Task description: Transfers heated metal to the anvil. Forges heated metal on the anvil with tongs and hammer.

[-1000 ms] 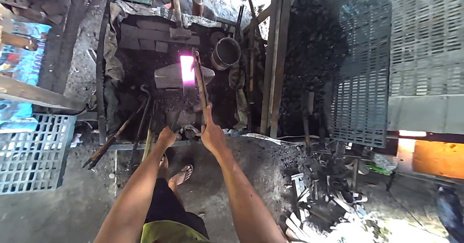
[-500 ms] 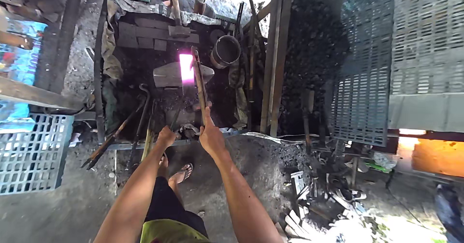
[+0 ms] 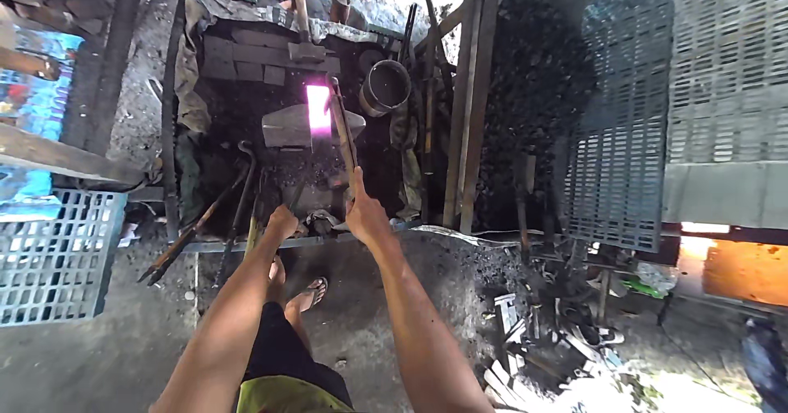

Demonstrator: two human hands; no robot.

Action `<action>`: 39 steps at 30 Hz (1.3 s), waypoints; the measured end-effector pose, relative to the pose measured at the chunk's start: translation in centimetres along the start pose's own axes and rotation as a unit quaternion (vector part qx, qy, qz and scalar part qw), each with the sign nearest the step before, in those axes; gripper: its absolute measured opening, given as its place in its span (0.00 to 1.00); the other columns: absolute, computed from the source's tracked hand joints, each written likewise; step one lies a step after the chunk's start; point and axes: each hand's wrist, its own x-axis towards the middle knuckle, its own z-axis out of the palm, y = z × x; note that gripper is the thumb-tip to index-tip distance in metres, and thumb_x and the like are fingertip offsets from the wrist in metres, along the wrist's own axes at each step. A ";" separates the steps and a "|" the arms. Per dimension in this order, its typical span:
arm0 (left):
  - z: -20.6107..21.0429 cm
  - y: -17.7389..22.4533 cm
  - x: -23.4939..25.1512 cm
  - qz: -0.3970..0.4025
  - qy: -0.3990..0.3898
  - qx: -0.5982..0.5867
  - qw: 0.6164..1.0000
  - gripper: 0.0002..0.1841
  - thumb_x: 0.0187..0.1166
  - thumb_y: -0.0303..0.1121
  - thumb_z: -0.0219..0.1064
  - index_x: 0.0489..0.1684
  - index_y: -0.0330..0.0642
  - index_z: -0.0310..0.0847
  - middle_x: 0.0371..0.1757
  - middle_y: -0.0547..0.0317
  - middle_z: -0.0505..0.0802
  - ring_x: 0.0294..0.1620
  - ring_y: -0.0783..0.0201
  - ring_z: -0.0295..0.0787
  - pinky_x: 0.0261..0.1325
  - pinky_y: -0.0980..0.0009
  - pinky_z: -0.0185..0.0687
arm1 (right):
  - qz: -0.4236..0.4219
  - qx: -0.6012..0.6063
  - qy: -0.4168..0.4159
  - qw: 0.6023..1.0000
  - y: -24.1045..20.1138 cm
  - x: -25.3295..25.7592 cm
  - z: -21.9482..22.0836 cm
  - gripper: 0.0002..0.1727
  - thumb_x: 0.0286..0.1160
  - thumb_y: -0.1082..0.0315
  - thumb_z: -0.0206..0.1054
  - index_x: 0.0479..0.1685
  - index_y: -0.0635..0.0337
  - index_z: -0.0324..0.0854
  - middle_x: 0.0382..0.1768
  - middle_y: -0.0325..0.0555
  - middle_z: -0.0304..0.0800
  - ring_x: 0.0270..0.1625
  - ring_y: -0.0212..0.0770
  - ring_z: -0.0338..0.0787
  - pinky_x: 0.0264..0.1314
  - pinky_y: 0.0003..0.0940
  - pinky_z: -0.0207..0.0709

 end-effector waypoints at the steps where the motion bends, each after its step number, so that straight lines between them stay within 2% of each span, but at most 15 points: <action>1: 0.0 0.1 -0.1 0.003 0.003 0.000 1.000 0.21 0.84 0.33 0.60 0.70 0.29 0.74 0.65 0.32 0.87 0.67 0.39 0.87 0.69 0.40 0.80 | 0.005 -0.006 0.000 1.000 0.1 -0.3 0.8 0.45 0.92 0.57 0.50 0.97 0.30 0.17 0.52 0.54 0.92 0.53 0.54 0.94 0.58 0.53 0.86; 4: 0.4 0.1 -0.2 0.009 0.005 -0.003 1.000 0.22 0.84 0.33 0.60 0.71 0.28 0.73 0.65 0.31 0.87 0.68 0.39 0.87 0.70 0.40 0.79 | 0.022 -0.006 -0.011 1.000 0.1 -0.7 2.3 0.44 0.92 0.56 0.49 0.97 0.29 0.17 0.50 0.52 0.93 0.54 0.54 0.94 0.57 0.53 0.86; 13: 0.7 0.4 0.0 -0.001 0.006 -0.004 1.000 0.22 0.83 0.33 0.62 0.71 0.31 0.73 0.66 0.32 0.87 0.69 0.39 0.86 0.70 0.40 0.79 | 0.020 -0.003 -0.007 1.000 0.4 -0.3 2.7 0.45 0.92 0.56 0.49 0.97 0.28 0.17 0.49 0.51 0.93 0.53 0.53 0.95 0.56 0.52 0.86; 17: 0.8 0.1 0.3 0.004 0.009 -0.012 1.000 0.22 0.81 0.32 0.64 0.71 0.31 0.74 0.64 0.32 0.88 0.67 0.39 0.87 0.69 0.40 0.80 | 0.015 0.007 -0.005 1.000 0.7 -0.2 3.1 0.44 0.92 0.55 0.50 0.97 0.29 0.19 0.49 0.52 0.93 0.52 0.53 0.94 0.57 0.53 0.86; 23: 1.3 0.0 0.3 -0.005 0.002 -0.006 1.000 0.24 0.81 0.33 0.64 0.73 0.31 0.73 0.66 0.32 0.87 0.69 0.38 0.86 0.71 0.39 0.79 | 0.010 0.000 -0.003 1.000 0.7 0.0 3.4 0.44 0.92 0.56 0.49 0.97 0.28 0.19 0.50 0.51 0.93 0.53 0.53 0.94 0.57 0.52 0.86; 27: 1.1 0.8 -0.3 -0.012 -0.002 -0.004 1.000 0.24 0.82 0.32 0.64 0.74 0.29 0.71 0.67 0.32 0.87 0.69 0.40 0.86 0.71 0.42 0.80 | 0.007 0.003 -0.016 1.000 0.1 0.0 1.5 0.45 0.92 0.57 0.50 0.97 0.31 0.17 0.52 0.53 0.93 0.55 0.53 0.94 0.59 0.51 0.85; 31: 1.0 0.8 0.4 -0.007 0.006 -0.022 1.000 0.20 0.82 0.32 0.63 0.69 0.29 0.75 0.60 0.31 0.89 0.62 0.39 0.89 0.65 0.40 0.82 | -0.002 0.000 -0.020 1.000 -0.2 0.4 -0.6 0.48 0.91 0.59 0.53 0.97 0.32 0.16 0.51 0.57 0.91 0.52 0.54 0.93 0.58 0.50 0.85; 34: 1.0 0.7 0.6 0.002 0.010 -0.019 1.000 0.20 0.82 0.32 0.62 0.67 0.30 0.76 0.59 0.31 0.89 0.62 0.39 0.89 0.65 0.39 0.82 | 0.004 -0.010 -0.010 1.000 0.6 -0.1 1.0 0.46 0.92 0.57 0.50 0.96 0.28 0.15 0.51 0.54 0.92 0.53 0.54 0.94 0.58 0.53 0.86; 39: 1.2 0.7 0.9 -0.007 0.010 -0.003 1.000 0.20 0.83 0.33 0.62 0.67 0.28 0.76 0.60 0.31 0.89 0.63 0.39 0.89 0.67 0.40 0.82 | 0.013 0.000 0.002 1.000 1.3 -1.0 4.0 0.44 0.91 0.57 0.50 0.98 0.30 0.22 0.49 0.52 0.93 0.52 0.53 0.95 0.56 0.52 0.87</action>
